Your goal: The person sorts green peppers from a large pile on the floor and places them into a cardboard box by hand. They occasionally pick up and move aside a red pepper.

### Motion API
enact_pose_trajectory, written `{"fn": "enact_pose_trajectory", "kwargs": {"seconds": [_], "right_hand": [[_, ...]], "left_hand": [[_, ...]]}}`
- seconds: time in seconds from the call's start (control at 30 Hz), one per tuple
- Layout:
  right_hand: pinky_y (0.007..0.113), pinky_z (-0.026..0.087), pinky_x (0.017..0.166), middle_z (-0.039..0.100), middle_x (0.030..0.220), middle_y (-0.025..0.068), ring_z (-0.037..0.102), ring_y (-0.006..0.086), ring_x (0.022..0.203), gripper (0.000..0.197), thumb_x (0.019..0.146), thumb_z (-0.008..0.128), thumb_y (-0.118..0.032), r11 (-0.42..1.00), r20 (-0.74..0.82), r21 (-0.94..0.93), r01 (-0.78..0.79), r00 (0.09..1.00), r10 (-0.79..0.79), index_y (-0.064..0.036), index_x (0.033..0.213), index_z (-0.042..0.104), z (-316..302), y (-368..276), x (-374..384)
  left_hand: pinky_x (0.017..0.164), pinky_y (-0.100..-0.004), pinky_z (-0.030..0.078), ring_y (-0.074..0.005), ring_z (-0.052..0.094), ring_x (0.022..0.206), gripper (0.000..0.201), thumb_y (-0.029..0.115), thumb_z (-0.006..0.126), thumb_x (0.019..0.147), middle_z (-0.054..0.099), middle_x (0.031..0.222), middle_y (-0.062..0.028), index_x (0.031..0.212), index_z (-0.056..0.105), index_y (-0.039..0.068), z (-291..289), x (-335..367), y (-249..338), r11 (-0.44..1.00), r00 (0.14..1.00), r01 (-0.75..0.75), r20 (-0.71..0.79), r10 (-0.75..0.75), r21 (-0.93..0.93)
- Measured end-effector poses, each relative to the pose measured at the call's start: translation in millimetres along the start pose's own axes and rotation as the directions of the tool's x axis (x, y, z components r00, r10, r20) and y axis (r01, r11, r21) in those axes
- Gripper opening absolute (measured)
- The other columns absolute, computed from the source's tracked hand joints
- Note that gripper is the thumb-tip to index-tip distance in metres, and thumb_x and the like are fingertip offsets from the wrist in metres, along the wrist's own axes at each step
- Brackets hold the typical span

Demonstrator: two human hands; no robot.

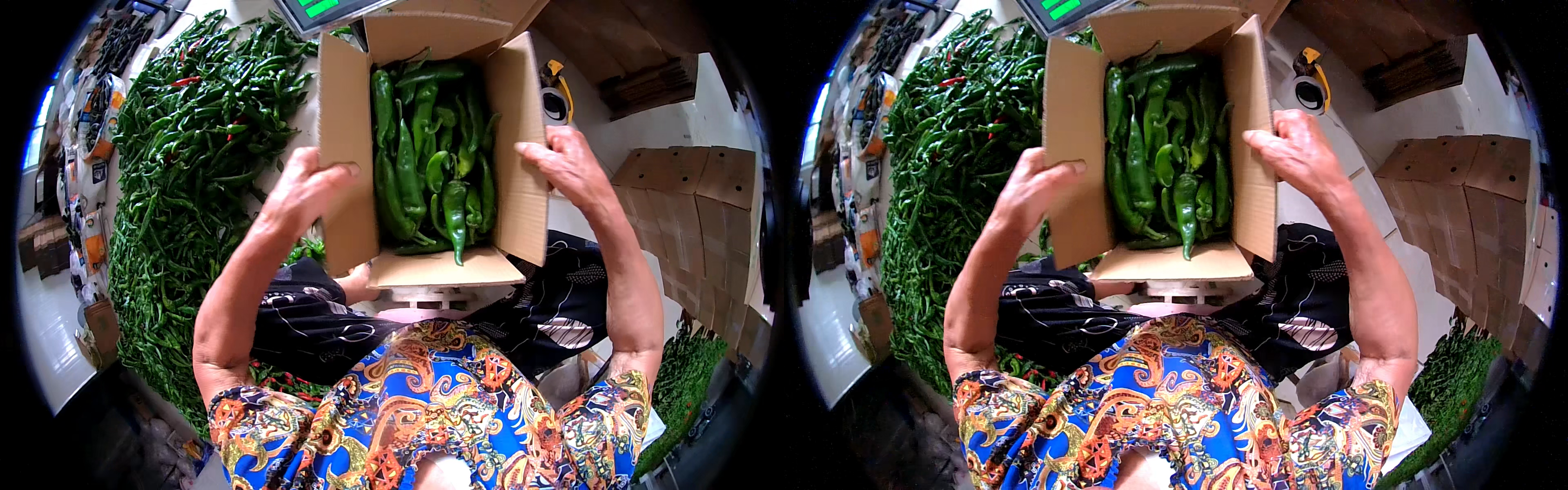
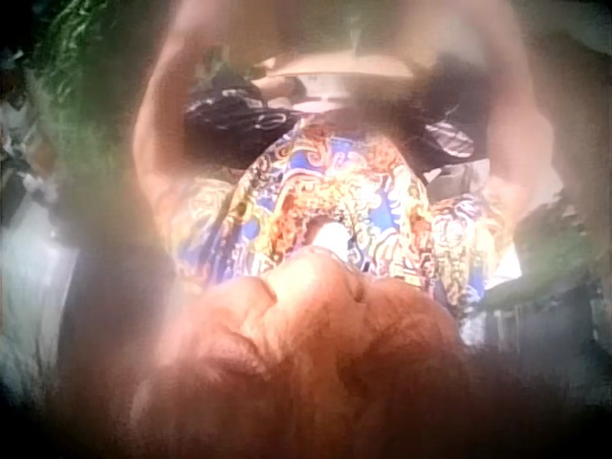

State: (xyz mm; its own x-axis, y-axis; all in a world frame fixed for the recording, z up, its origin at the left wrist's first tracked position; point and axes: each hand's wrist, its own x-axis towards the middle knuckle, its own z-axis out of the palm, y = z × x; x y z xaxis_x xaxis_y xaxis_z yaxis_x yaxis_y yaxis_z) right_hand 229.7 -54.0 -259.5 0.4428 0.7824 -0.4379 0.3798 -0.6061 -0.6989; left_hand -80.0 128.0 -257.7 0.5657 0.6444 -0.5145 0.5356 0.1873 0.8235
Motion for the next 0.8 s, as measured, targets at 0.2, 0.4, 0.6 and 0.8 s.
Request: {"fn": "enact_pose_trajectory", "kwargs": {"seconds": [0.2,0.4,0.6,0.8], "right_hand": [[0.040,0.054,0.066,0.067,0.073,0.0197,0.067,0.0248,0.071,0.044,0.080,0.072,-0.035,0.997,0.014,-0.080,0.021,1.000,-0.020,0.0086,0.084,0.067,14.0,7.7,12.1],[0.041,0.053,0.067,0.068,0.076,0.0203,0.067,0.0240,0.073,0.040,0.082,0.067,-0.032,0.998,-0.015,-0.047,-0.052,0.999,0.051,0.0080,0.084,0.067,-4.5,-18.3,-2.3],[0.038,0.049,0.065,0.060,0.068,0.0185,0.061,0.0195,0.071,0.051,0.080,0.070,-0.041,0.971,-0.120,-0.238,-0.006,0.992,-0.024,0.0082,0.078,0.059,4.2,-3.8,21.1],[0.046,0.050,0.067,0.065,0.070,0.0252,0.063,0.0342,0.065,0.043,0.080,0.066,-0.033,0.999,-0.098,-0.012,-0.035,0.995,0.033,0.0099,0.077,0.061,-5.9,-7.9,5.4]], "left_hand": [[0.070,-0.0338,0.049,-0.0155,0.059,0.075,0.033,0.026,0.066,0.083,0.067,0.080,-0.0094,0.096,0.069,-0.005,3.2,19.4,-10.6,0.955,0.996,-0.067,0.075,0.047,0.289],[0.075,-0.0281,0.047,-0.0080,0.056,0.083,0.026,0.020,0.062,0.086,0.065,0.087,0.0005,0.098,0.069,-0.002,-13.1,9.3,13.9,0.986,0.993,-0.046,0.115,0.028,0.160],[0.074,-0.0277,0.045,-0.0076,0.055,0.083,0.029,0.024,0.065,0.089,0.065,0.087,0.0015,0.096,0.069,-0.004,-0.6,40.3,15.4,0.900,0.999,0.015,0.038,-0.035,0.435],[0.073,-0.0276,0.046,-0.0078,0.055,0.079,0.029,0.024,0.064,0.088,0.065,0.084,0.0017,0.096,0.069,-0.004,-8.1,29.0,22.2,0.957,0.993,-0.073,0.113,0.043,0.280]]}}
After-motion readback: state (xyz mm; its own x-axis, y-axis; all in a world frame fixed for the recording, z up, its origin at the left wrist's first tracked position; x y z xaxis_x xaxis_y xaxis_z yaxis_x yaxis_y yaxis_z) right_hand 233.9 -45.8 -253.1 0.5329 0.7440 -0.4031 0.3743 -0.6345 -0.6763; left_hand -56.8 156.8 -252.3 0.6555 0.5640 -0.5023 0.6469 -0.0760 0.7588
